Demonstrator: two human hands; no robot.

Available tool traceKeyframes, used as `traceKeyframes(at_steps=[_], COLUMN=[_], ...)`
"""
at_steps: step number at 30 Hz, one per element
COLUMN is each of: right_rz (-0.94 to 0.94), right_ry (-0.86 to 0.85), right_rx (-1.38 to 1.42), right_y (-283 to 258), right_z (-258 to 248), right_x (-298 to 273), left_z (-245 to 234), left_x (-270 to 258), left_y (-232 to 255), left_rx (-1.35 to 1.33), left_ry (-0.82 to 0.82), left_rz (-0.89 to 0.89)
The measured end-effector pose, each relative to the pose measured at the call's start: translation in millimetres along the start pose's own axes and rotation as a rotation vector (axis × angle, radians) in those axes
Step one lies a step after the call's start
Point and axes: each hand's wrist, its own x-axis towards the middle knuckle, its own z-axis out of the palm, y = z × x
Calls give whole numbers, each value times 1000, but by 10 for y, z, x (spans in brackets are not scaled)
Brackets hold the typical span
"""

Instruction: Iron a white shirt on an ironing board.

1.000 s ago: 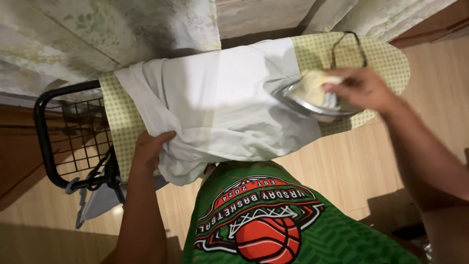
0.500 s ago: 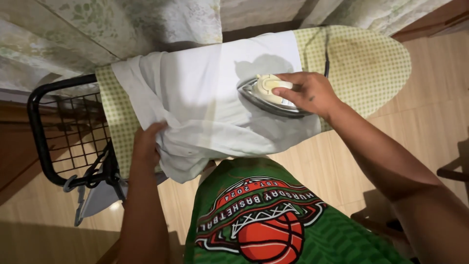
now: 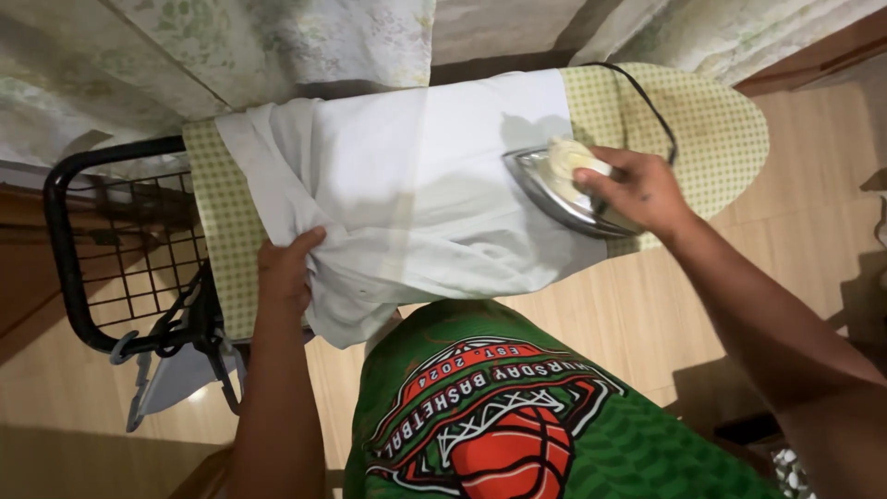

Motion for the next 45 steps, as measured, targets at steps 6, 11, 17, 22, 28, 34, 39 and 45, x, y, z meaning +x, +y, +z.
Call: traceKeyframes(at_steps=[6,11,17,22,28,34,39,45], right_rz=[87,-116,147,22,-19,-307,-443,-293], right_ry=[-23,-64,40,-6,-244,-344,-328,-349], right_rx=[-176,113,-104,41,-90,-114,-270,-188], right_y=[-314,419,421,233,84,-376,-896,-378], right_z=[90,-382,-716,-610,-170,611,945,418], right_x=[-12,-214,-407,-281,98,307,270,297], left_z=[12,35,10,-10,-22,-29,-62,11], left_x=[12,-3,51,56,71,23,38,-34], left_y=[35,44,-6,1,13,57,40,122], left_rx=[-5,17,-1,9,21,3,-54,45], left_ry=[-17,65,29,8,-19,-45,-131,11], left_rz=[-39,-41,-38,-44,-65,-74,-41,-116])
